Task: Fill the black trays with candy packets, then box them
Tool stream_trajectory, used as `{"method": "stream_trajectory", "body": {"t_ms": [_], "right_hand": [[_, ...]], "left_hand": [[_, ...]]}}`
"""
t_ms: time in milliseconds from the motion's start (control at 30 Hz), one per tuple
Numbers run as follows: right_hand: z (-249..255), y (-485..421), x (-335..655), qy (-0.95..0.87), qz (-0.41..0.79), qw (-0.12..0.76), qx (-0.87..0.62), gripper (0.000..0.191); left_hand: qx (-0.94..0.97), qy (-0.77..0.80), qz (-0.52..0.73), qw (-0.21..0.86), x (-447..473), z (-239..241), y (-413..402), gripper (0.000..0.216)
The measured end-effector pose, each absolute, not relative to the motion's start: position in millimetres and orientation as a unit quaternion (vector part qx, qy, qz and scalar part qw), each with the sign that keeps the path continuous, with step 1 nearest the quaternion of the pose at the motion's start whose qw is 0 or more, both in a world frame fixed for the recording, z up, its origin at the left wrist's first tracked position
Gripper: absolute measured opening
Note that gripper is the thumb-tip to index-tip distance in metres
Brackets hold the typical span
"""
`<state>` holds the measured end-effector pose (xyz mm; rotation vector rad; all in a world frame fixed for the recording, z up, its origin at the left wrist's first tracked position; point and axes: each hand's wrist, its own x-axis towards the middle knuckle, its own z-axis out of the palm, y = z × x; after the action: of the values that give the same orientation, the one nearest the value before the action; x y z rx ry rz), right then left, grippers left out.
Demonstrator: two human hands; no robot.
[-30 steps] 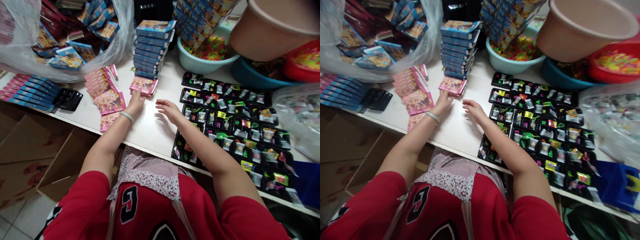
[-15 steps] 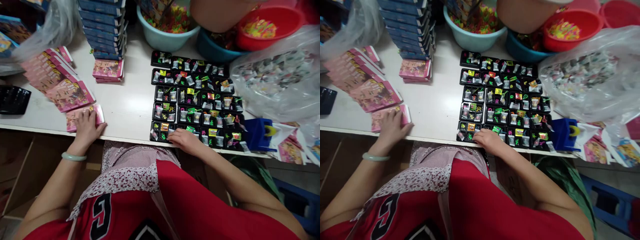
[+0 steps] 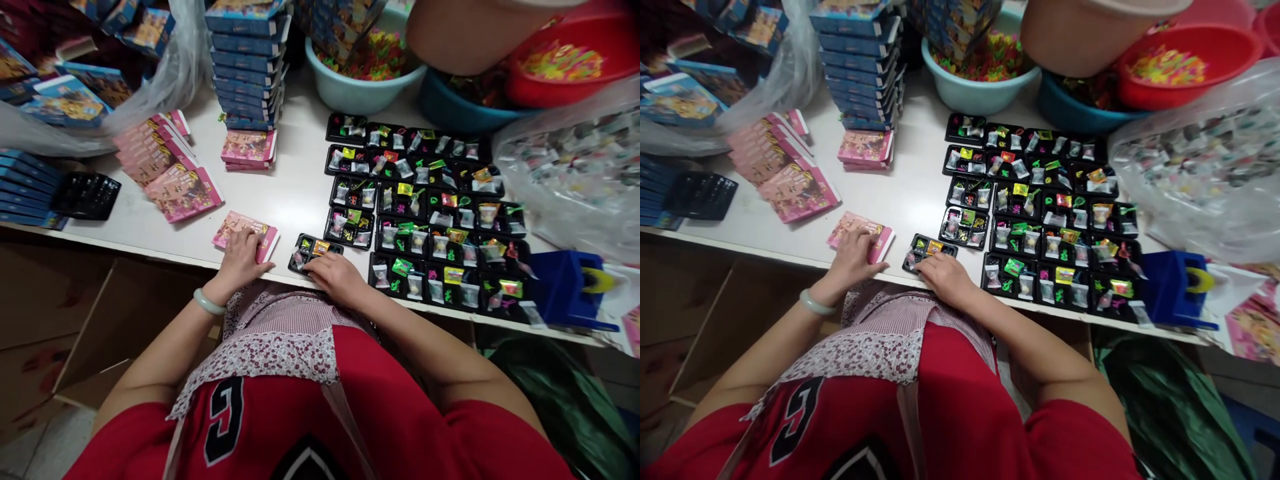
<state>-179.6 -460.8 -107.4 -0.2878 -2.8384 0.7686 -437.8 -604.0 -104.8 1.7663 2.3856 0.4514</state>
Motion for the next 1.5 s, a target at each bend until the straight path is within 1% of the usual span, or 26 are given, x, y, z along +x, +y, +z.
{"method": "stream_trajectory", "body": {"t_ms": [67,133,200,300,400,533,633,767,933,1100,1300,1433,1467,1500], "right_hand": [[-102.7,-457.5,-186.4,-0.962,0.245,0.093,-0.082,0.033],[-99.2,-453.7,-190.9,-0.969,0.222,0.077,-0.079,0.043],[-98.5,-451.3,-194.8,-0.974,0.199,0.055,-0.089,0.049],[-103.1,-450.6,-199.7,-0.977,0.178,0.034,-0.109,0.050],[-110.1,-449.1,-202.2,-0.976,0.183,0.026,-0.116,0.055],[-112.2,-442.3,-205.7,-0.972,0.210,0.048,-0.099,0.053],[-106.4,-437.1,-212.3,-0.967,0.238,0.077,-0.058,0.050],[-99.5,-432.4,-226.0,-0.955,0.285,0.085,0.002,0.050],[-105.7,-429.3,-242.2,-0.952,0.294,0.082,-0.011,0.053],[-123.2,-440.6,-255.1,-0.953,0.282,0.098,-0.050,0.046],[-142.3,-451.2,-262.5,-0.937,0.312,0.130,-0.093,0.046],[-139.9,-447.5,-259.9,-0.924,0.333,0.156,-0.104,0.049],[-136.5,-446.2,-255.9,-0.923,0.332,0.164,-0.106,0.048],[-132.5,-445.1,-250.1,-0.923,0.327,0.170,-0.109,0.044]], "left_hand": [[0.593,0.788,0.152,0.070,-434.8,-103.1,-604.0,0.037],[0.610,0.775,0.152,0.069,-432.8,-101.5,-603.7,0.023],[0.625,0.764,0.144,0.066,-431.5,-100.5,-602.9,0.017],[0.634,0.757,0.142,0.067,-430.4,-100.1,-601.1,0.012],[0.628,0.744,0.203,0.102,-432.0,-100.1,-598.6,0.006],[0.562,0.719,0.352,0.210,-440.7,-98.1,-594.2,0.016],[0.507,0.707,0.413,0.268,-448.1,-92.5,-590.9,0.020],[0.480,0.688,0.430,0.334,-452.8,-80.7,-588.5,0.022],[0.479,0.660,0.424,0.395,-450.3,-75.5,-584.4,0.021],[0.461,0.655,0.444,0.401,-447.7,-88.4,-573.7,0.021],[0.460,0.661,0.450,0.386,-444.7,-100.1,-566.7,0.024],[0.472,0.668,0.450,0.359,-435.1,-101.8,-566.8,0.025],[0.486,0.667,0.446,0.348,-432.0,-102.0,-567.1,0.024],[0.501,0.666,0.440,0.334,-428.9,-102.1,-567.6,0.023]]}}
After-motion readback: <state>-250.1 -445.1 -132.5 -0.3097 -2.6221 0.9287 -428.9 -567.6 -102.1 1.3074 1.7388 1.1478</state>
